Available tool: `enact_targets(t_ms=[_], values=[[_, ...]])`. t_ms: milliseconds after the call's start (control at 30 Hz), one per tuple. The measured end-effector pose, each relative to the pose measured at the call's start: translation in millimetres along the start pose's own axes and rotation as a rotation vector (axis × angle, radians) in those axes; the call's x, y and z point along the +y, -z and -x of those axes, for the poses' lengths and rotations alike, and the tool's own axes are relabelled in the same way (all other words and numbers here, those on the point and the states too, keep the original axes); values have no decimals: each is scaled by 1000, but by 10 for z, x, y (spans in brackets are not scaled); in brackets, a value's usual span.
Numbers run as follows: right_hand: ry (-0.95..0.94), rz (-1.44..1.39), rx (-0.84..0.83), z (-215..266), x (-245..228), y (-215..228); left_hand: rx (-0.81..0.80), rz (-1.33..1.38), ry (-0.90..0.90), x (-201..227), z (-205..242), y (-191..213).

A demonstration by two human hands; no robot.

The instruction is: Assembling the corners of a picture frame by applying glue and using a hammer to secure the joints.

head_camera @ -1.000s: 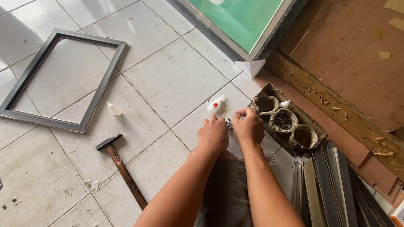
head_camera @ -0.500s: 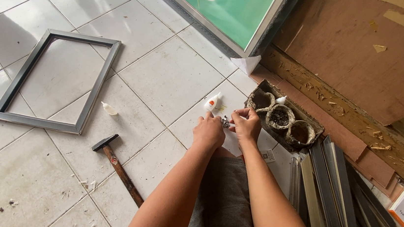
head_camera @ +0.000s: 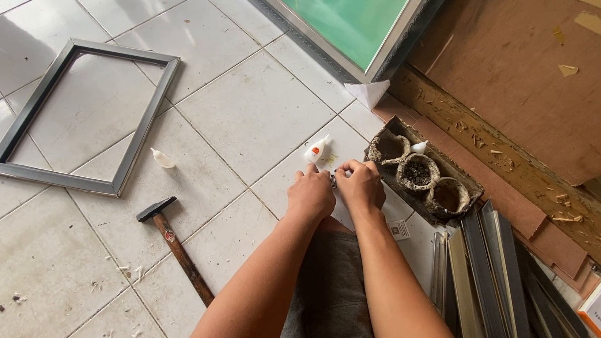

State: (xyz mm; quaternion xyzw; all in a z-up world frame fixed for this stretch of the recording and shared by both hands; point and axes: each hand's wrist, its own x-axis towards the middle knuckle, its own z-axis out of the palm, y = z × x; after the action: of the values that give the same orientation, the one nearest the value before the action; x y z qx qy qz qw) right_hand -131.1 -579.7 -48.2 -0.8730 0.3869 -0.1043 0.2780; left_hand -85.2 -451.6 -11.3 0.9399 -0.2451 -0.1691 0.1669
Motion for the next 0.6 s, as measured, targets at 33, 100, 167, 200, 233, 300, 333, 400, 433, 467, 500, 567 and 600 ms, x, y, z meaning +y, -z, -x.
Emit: enact_targets(t_ms=[33, 100, 167, 200, 233, 300, 333, 400, 433, 467, 500, 567, 600], values=[[1, 1, -1, 10, -34, 27, 0, 1, 1, 9, 15, 23], [109, -28, 60, 36, -100, 79, 2, 13, -7, 24, 48, 67], [111, -22, 28, 34, -126, 99, 6, 14, -4, 37, 50, 82], [112, -15, -6, 37, -140, 108, 7, 16, 0, 40, 54, 89], [114, -14, -7, 19, -131, 82, 8, 18, 2, 27, 32, 57], [130, -33, 23, -11, -109, 29, 9, 11, -7, 0, -10, -10], [132, -32, 23, 1, -131, 56, 10, 13, -6, 7, -15, 1], [147, -65, 80, 33, -170, 112, 8, 10, -7, 21, -19, 17], [149, -62, 79, 61, -202, 145, 8, 13, -7, 14, -21, -17], [101, -78, 70, 86, -242, 182, 5, 14, -5, 8, -25, -44], [54, -94, 62, 115, -288, 220, 2, 15, -3, -1, -26, -65], [38, -107, 40, 98, -294, 231, 9, 49, -4, -34, -23, -111], [19, -118, 18, 88, -289, 249, 13, 85, -8, -37, -20, -140]])
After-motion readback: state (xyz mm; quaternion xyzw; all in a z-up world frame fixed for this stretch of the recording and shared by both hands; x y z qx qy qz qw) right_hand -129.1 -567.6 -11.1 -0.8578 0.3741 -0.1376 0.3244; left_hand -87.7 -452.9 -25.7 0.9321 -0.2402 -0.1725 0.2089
